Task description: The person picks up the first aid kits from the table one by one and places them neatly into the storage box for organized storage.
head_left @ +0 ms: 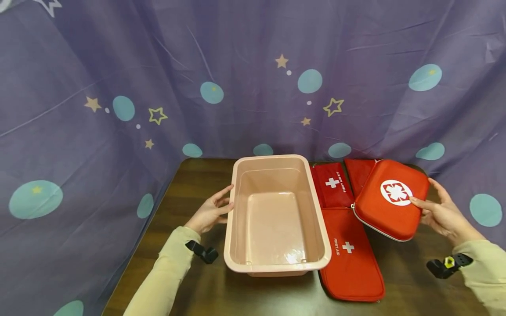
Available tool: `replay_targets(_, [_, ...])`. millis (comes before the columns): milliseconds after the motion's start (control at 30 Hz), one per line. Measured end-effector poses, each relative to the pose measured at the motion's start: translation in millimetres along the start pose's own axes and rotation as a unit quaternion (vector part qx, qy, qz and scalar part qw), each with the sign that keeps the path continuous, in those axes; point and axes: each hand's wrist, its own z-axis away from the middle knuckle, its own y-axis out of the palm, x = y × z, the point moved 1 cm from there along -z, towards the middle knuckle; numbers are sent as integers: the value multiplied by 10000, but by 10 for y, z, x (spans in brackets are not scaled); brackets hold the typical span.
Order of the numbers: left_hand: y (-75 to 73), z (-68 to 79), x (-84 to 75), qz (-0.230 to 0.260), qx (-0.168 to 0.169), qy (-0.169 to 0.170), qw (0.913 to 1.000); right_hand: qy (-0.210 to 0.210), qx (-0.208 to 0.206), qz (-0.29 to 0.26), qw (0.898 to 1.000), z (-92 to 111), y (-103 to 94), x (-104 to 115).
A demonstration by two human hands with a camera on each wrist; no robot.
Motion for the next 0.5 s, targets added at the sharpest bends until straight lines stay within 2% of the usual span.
replay_targets(333, [8, 4, 15, 76, 49, -23, 10000, 111, -122, -368, 9992, -23, 112, -32])
replay_targets(500, [-17, 2, 21, 58, 34, 18, 10000, 95, -349, -399, 9986, -72, 188, -40])
